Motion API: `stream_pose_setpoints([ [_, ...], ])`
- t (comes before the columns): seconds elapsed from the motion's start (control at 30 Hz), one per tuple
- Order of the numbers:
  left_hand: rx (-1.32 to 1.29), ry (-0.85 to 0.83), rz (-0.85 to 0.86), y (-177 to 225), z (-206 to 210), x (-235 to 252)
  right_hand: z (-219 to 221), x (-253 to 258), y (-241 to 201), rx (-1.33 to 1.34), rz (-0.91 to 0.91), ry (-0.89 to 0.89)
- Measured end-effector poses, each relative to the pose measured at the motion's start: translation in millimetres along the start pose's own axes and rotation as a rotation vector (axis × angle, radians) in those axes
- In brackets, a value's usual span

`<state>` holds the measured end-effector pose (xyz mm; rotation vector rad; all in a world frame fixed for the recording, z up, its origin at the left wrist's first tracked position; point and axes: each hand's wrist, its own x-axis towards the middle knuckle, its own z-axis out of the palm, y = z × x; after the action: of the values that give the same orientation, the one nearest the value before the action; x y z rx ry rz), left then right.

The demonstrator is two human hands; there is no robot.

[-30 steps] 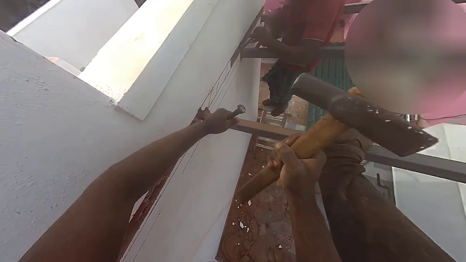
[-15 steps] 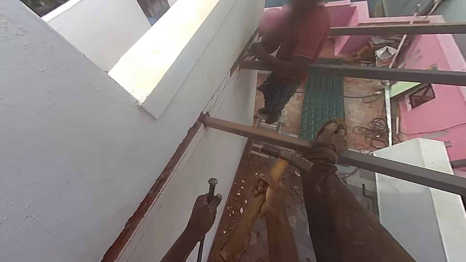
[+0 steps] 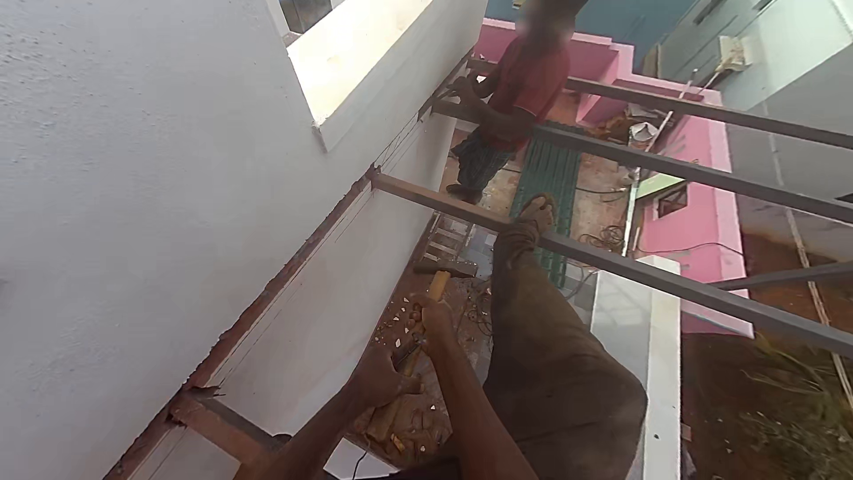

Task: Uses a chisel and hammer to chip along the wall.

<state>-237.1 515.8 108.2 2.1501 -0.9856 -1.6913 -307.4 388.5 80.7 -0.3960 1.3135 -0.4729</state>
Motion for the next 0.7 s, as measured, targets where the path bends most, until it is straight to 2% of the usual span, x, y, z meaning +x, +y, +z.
stream_pose_setpoints([
  [0.1, -0.098, 0.052, 0.038, -9.3, 20.0, -25.3, -25.7, -24.5, 17.8, -0.27, -0.088, -0.124],
  [0.2, -0.425, 0.099, 0.051, -12.7, 29.4, -49.1, -78.0, -57.1, 1.0, -0.851, -0.26, -0.196],
  [0.27, -0.56, 0.092, 0.046, -17.4, 32.4, -57.3, -127.3, -92.7, -18.3, -0.961, -0.504, -0.066],
  [0.33, -0.572, 0.095, 0.03, -26.9, 38.1, -62.6, -189.3, -122.0, -27.8, -0.826, -0.782, 0.155],
  [0.4, -0.528, 0.109, 0.002, -38.9, 40.6, -65.3, -255.6, -136.7, -25.9, -0.664, -0.889, 0.356],
  [0.47, -0.49, 0.111, -0.027, -51.5, 41.1, -70.9, -311.7, -146.4, -5.0, -0.637, -0.743, 0.528],
  [0.53, -0.483, 0.104, -0.043, -61.3, 39.7, -77.8, -342.4, -147.8, 30.4, -0.642, -0.464, 0.522],
  [0.6, -0.493, 0.104, -0.055, -69.9, 37.1, -84.9, -336.4, -145.6, 63.2, -0.56, -0.235, 0.4],
  [0.63, -0.485, 0.108, -0.061, -74.9, 34.8, -87.6, -323.3, -144.8, 73.8, -0.494, -0.184, 0.378],
  [0.7, -0.459, 0.113, -0.076, -82.0, 28.7, -90.4, -299.1, -137.8, 77.6, -0.393, -0.202, 0.479],
])
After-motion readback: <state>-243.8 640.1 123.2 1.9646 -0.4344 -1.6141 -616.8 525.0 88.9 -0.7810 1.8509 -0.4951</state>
